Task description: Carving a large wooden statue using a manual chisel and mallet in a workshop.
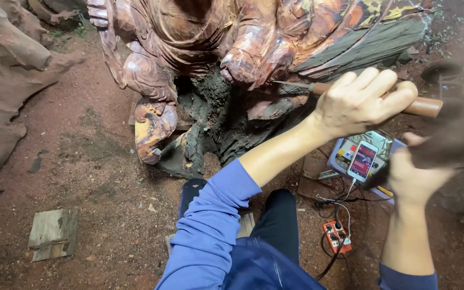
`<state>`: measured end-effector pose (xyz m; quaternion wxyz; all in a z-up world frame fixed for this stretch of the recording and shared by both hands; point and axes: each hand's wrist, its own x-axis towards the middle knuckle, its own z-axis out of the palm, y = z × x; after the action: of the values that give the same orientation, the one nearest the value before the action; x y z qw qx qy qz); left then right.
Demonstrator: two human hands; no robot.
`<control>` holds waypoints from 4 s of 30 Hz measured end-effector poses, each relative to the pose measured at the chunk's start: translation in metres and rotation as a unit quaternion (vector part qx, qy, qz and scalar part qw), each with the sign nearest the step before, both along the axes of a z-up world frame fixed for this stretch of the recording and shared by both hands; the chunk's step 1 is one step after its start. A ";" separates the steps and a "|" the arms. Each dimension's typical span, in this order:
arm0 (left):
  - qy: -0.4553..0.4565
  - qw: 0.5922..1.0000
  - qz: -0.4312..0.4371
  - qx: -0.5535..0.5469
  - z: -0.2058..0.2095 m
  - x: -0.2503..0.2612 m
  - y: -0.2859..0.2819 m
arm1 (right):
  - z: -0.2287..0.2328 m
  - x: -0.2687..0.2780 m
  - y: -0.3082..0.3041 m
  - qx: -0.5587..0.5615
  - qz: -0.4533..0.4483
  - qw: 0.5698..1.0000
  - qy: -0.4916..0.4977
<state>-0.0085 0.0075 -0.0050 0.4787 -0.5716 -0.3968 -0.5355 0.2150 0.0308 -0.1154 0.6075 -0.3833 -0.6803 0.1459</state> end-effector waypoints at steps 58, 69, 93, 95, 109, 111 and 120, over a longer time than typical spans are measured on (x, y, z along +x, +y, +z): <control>0.099 0.988 0.034 -0.110 -0.074 0.000 0.034 | -0.118 -0.066 -0.023 -0.270 0.093 0.940 0.188; 0.167 0.972 0.032 -0.161 -0.155 -0.007 0.062 | -0.146 -0.095 -0.057 -0.324 0.109 0.883 0.322; 0.202 0.950 0.035 -0.235 -0.177 -0.016 0.055 | -0.180 -0.110 -0.085 -0.344 0.158 0.857 0.351; 0.203 0.951 0.044 -0.231 -0.175 -0.014 0.055 | -0.174 -0.111 -0.089 -0.358 0.162 0.869 0.301; 0.154 0.935 -0.081 -0.309 -0.159 0.011 -0.079 | -0.237 -0.047 -0.084 -0.437 0.026 0.898 0.038; 0.154 0.938 -0.094 -0.296 -0.153 0.012 -0.075 | -0.263 -0.033 -0.100 -0.416 0.021 0.909 0.002; 0.212 0.948 -0.117 -0.204 -0.090 0.010 -0.056 | -0.313 0.011 -0.164 -0.482 0.149 0.863 0.020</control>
<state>0.0015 -0.0481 -0.0946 0.3587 -0.7999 -0.3171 -0.3618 0.2262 -0.1328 -0.4282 0.3317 -0.5192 -0.5617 0.5522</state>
